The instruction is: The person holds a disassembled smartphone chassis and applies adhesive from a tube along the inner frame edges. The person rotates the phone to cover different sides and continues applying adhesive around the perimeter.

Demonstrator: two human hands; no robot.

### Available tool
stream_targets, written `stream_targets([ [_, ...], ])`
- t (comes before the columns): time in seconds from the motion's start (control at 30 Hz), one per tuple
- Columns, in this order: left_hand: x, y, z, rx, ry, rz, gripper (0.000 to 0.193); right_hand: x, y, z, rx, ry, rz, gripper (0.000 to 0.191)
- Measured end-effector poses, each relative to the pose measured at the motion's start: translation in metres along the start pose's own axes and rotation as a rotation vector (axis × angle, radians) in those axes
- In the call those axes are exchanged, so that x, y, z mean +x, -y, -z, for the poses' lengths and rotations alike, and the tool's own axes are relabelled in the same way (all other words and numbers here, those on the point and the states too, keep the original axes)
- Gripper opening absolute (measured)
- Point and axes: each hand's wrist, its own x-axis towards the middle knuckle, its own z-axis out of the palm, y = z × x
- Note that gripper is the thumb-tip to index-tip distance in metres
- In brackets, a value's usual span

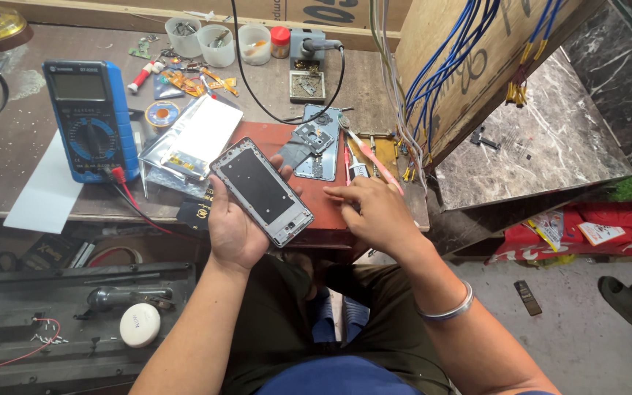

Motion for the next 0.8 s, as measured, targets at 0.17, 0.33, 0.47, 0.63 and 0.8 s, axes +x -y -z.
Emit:
stream_targets([
  [0.17, -0.001, 0.001, -0.001, 0.007, 0.000, -0.006, 0.073, 0.009, 0.006, -0.009, 0.094, 0.021, -0.103, 0.017],
  [0.33, -0.001, -0.001, -0.002, -0.002, -0.003, -0.001, 0.075, 0.018, 0.013, -0.011, 0.113, -0.046, -0.149, 0.015],
  [0.47, -0.002, -0.001, -0.002, -0.013, 0.004, 0.007, 0.073, 0.016, 0.001, -0.004, 0.196, -0.142, -0.068, 0.015],
  [0.63, -0.001, -0.001, -0.001, 0.015, 0.019, -0.012, 0.073, -0.038, -0.022, 0.006, 0.529, -0.026, -0.142, 0.020],
  [0.8, 0.000, 0.000, 0.000, 0.009, 0.006, 0.000, 0.073, -0.101, -0.020, -0.007, 0.368, 0.431, -0.362, 0.024],
])
